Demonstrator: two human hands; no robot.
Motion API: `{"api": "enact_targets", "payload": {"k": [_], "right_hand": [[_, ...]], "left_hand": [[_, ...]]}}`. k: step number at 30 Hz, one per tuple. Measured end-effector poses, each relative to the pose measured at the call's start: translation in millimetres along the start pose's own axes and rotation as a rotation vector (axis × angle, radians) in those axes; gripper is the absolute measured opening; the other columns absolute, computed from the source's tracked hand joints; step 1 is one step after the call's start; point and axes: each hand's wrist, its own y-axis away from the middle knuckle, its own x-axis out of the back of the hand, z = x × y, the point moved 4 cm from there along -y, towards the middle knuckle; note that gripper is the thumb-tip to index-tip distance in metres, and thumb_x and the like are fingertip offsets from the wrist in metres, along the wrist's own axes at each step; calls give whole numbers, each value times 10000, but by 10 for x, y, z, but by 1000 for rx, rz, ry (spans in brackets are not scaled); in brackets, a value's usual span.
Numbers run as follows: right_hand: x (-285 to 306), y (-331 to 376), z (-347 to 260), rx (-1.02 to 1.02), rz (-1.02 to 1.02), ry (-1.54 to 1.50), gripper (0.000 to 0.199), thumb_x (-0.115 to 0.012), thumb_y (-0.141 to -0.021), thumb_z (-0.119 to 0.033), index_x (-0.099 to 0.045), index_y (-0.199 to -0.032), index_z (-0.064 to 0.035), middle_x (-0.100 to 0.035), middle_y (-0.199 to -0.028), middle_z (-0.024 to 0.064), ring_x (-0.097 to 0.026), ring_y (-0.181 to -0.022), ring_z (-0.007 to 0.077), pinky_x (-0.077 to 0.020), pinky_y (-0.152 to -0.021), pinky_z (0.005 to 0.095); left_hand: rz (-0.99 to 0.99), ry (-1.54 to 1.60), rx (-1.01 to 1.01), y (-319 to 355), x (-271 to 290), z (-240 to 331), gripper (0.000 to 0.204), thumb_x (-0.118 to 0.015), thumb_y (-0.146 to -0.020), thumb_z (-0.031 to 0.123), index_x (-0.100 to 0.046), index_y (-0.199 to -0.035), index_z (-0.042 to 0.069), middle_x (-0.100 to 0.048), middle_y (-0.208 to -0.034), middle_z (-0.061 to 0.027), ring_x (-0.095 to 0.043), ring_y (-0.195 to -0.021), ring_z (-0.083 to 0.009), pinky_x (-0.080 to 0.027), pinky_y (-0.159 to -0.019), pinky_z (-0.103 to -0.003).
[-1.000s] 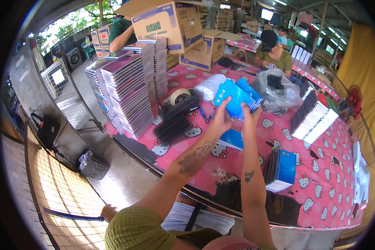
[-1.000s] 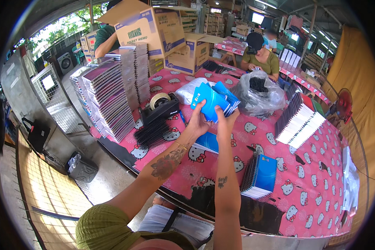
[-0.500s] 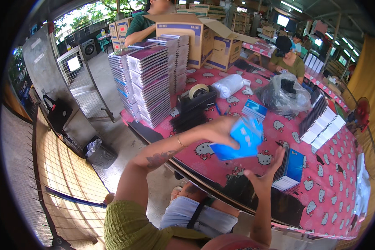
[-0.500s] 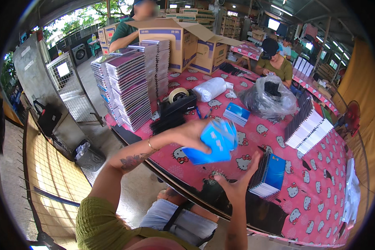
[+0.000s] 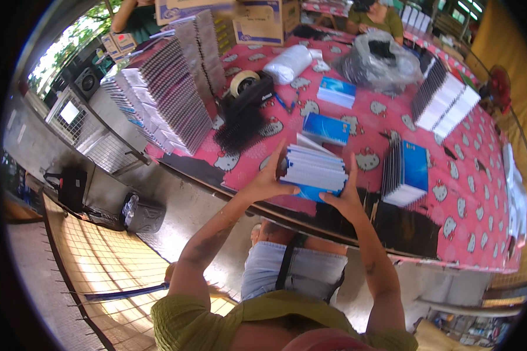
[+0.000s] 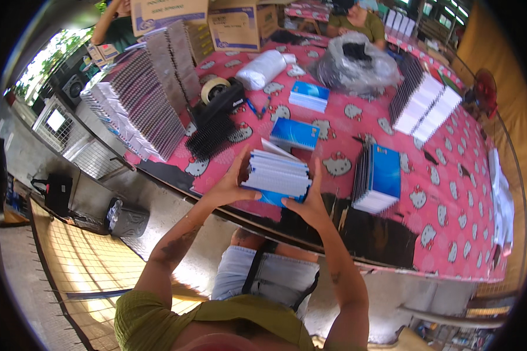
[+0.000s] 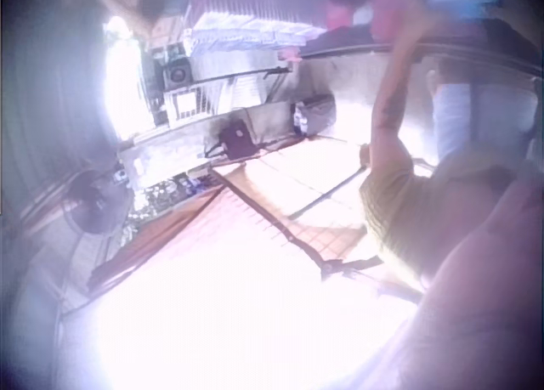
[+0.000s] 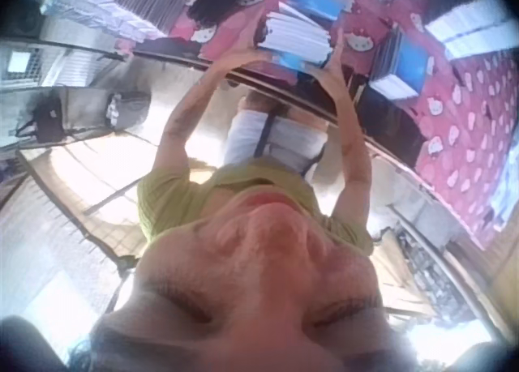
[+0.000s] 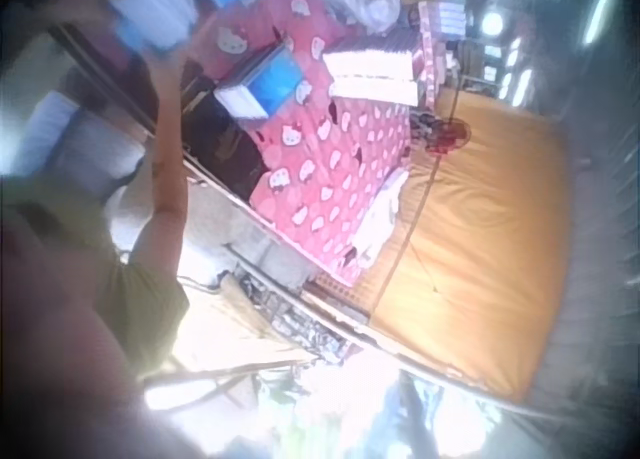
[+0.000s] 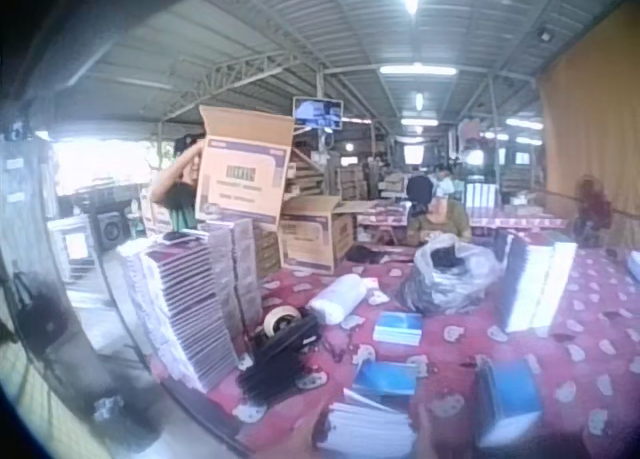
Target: The person organizes blue booklets by hand at a table, tapping them to align the edges and then stacking them into neat piles.
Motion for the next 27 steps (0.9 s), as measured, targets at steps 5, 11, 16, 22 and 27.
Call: {"api": "enact_targets", "payload": {"k": [5, 11, 16, 22, 27], "right_hand": [[52, 82, 34, 31, -35, 212, 1325, -842, -720, -63, 188, -1548, -155, -278, -1530, 178, -345, -1392, 278, -292, -1134, 405], [182, 4, -27, -46, -86, 376, 1350, -907, -653, -142, 85, -1570, -128, -377, -1451, 194, -398, -1352, 303, -329, -1116, 438], [210, -27, 51, 90, -44, 509, 1304, -889, -688, -166, 68, -1572, -133, -289, -1529, 190, -312, -1415, 312, -280, -1149, 426], [229, -32, 47, 77, -32, 526, 1308, -905, -668, -339, 10, -1556, -49, -387, -1451, 262, -379, -1380, 394, -325, -1128, 465], [246, -102, -121, 116, -56, 660, 1162, -884, -697, -363, -139, -1523, -27, -520, -1348, 228, -507, -1280, 371, -407, -1065, 459]], "left_hand": [[-52, -296, -46, 0, -167, -254, 1262, -820, -666, 65, 62, -1569, 62, -186, -1585, -240, -225, -1459, -364, -236, -1169, -396], [-74, -438, -100, -133, -30, -185, 1324, -871, -632, 110, 61, -1572, 70, -173, -1597, -201, -210, -1466, -303, -222, -1177, -390], [-144, -377, 18, -194, -74, -157, 1220, -845, -622, 125, -66, -1557, 33, -316, -1515, -230, -289, -1435, -335, -264, -1166, -425], [-119, -390, -41, -163, -136, -146, 1122, -820, -684, 111, -114, -1553, 38, -327, -1514, -204, -317, -1417, -313, -288, -1152, -415], [-131, -536, -52, -196, -139, -98, 1055, -827, -687, 179, -198, -1517, 14, -400, -1458, -218, -428, -1338, -328, -348, -1110, -415]]}}
